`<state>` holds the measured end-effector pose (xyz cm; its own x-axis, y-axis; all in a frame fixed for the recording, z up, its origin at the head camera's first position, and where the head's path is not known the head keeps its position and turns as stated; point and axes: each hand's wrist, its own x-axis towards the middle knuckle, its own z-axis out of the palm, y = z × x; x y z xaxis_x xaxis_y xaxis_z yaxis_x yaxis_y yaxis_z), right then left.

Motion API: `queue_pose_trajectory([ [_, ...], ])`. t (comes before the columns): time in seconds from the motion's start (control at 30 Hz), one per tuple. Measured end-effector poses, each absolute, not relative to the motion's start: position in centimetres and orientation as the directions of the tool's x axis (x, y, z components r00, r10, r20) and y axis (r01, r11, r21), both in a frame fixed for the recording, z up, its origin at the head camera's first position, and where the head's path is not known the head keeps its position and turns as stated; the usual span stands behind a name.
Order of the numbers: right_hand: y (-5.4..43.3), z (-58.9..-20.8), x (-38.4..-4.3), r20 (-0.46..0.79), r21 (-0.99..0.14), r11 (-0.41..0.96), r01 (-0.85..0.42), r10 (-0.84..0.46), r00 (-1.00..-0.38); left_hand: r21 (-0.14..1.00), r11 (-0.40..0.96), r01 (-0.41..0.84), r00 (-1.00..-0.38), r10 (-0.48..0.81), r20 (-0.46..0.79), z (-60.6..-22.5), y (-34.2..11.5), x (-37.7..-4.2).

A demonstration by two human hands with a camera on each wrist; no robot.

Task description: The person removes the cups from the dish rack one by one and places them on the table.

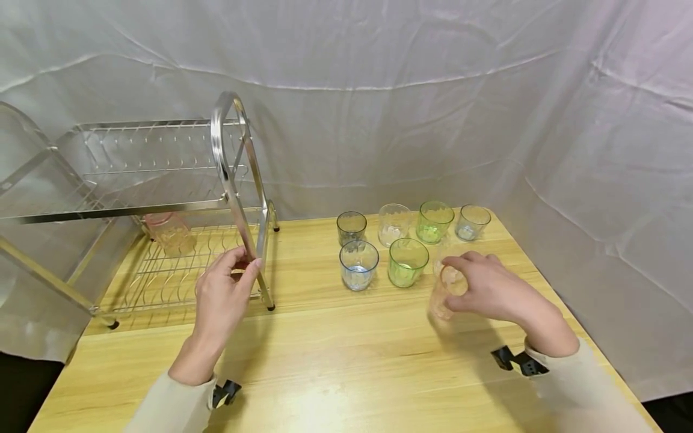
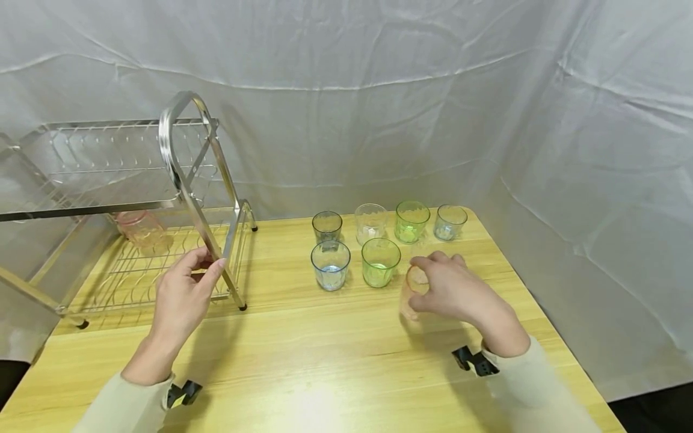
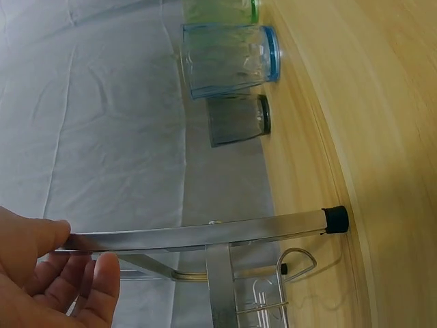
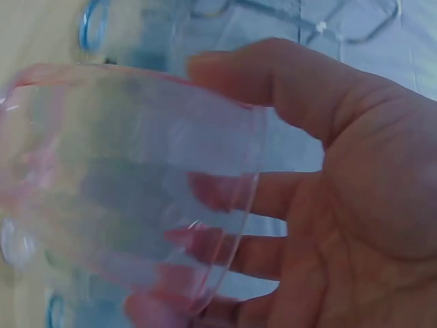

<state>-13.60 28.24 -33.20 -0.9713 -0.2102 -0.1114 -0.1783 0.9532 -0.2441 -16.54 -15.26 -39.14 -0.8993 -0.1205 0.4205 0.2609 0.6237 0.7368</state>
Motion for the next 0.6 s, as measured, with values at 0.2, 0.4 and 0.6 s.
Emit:
queue_pose_trajectory([
  [0.2, 31.5, -32.8, -14.4, -0.182, -0.128, 0.986, -0.105, -0.127, -0.975, 0.714, 0.642, 0.280, -0.889, -0.108, 0.446, -39.2, -15.2, -16.6],
  [0.4, 34.8, -33.4, -16.2, -0.209, -0.072, 0.997, 0.008, -0.007, -0.978, 0.709, 0.648, 0.277, -0.890, -0.106, 0.444, -39.2, -15.3, -16.6],
  [0.6, 37.4, -34.4, -18.5, -0.175, -0.111, 0.992, 0.066, 0.046, -0.983, 0.701, 0.655, 0.282, -0.889, -0.097, 0.448, -39.2, -15.4, -16.7],
])
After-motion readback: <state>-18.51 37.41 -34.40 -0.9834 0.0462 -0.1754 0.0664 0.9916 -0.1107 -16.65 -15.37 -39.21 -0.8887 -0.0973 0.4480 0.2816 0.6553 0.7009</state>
